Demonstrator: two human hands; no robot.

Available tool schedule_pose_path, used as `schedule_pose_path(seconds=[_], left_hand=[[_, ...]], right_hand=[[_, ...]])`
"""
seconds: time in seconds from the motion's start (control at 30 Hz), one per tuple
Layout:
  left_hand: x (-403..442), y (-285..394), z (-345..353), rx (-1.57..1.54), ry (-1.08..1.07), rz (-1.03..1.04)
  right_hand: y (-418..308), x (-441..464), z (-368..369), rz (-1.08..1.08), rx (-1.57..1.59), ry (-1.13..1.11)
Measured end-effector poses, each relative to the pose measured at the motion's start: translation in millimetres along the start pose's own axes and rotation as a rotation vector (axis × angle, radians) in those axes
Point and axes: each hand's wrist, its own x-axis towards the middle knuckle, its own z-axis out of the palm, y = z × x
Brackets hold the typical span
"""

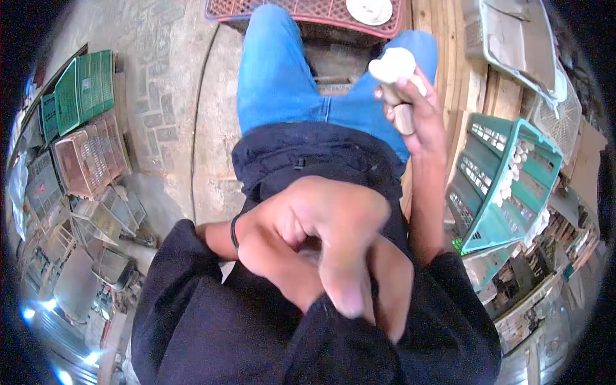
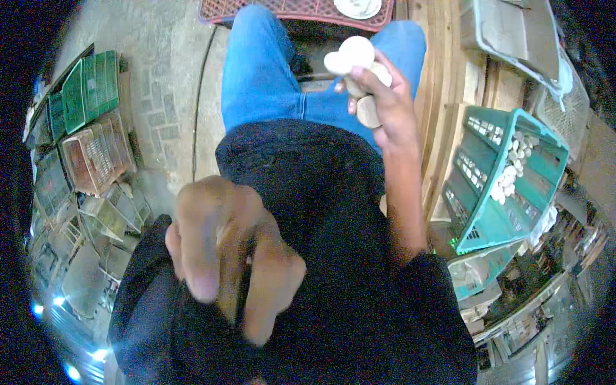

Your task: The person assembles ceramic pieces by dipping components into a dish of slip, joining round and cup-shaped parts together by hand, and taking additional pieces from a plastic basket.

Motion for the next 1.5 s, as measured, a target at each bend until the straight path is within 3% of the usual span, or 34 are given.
schedule_pose_path(seconds=[0.03, 0.1, 0.2, 0.5, 0.57, 0.6, 0.63, 0.67, 0.7, 0.77, 0.83, 1.03, 1.5], left_hand=[[-1.0, 4.4, -2.1, 0.059, -0.021, -0.012], [-8.8, 7.0, 10.8, -0.003, 0.135, 0.009], [-13.9, 10.7, 7.0, 0.024, 0.097, 0.0], [-10.5, 36.8, 10.7, 0.593, 0.022, -0.195], [-10.3, 44.3, 10.8, 0.712, 0.209, -0.231], [-15.6, 57.4, -2.0, 0.913, 0.176, -0.27], [-13.2, 52.2, 11.4, 1.01, 0.54, -0.262], [-13.7, 62.3, 2.1, 1.276, 0.599, -0.317], [-12.0, 65.7, 0.7, 1.362, 0.858, -0.357], [-18.9, 76.1, -17.2, 1.59, 1.003, -0.361], [-24.6, 79.2, -33.0, 1.675, 1.017, -0.307], [-19.9, 75.2, -36.8, 1.468, 0.93, -0.348], [-20.3, 91.8, -46.9, 1.274, 0.955, -0.321]], right_hand=[[-0.6, 0.4, 0.4, -0.003, -0.009, 0.011], [-2.1, 2.4, -0.4, 0.007, -0.025, 0.012], [-6.0, 3.9, -0.5, 0.0, -0.057, -0.012], [-8.4, 6.3, 4.2, -0.023, -0.051, 0.006], [-8.8, 5.8, 7.1, -0.026, -0.056, 0.002], [-9.4, 4.6, 8.9, -0.013, -0.094, -0.023], [-10.4, 4.3, 11.0, -0.005, -0.133, -0.049], [-11.6, 4.1, 13.6, -0.008, -0.134, -0.053], [-12.6, 3.7, 16.8, -0.004, -0.134, -0.085], [-14.2, 2.7, 23.7, -0.005, -0.135, -0.12], [-15.8, 2.4, 30.8, 0.002, -0.17, -0.157], [-13.7, 0.1, 44.9, 0.034, -0.111, -0.155], [-18.4, 1.7, 52.2, -0.094, -0.47, -0.132]])
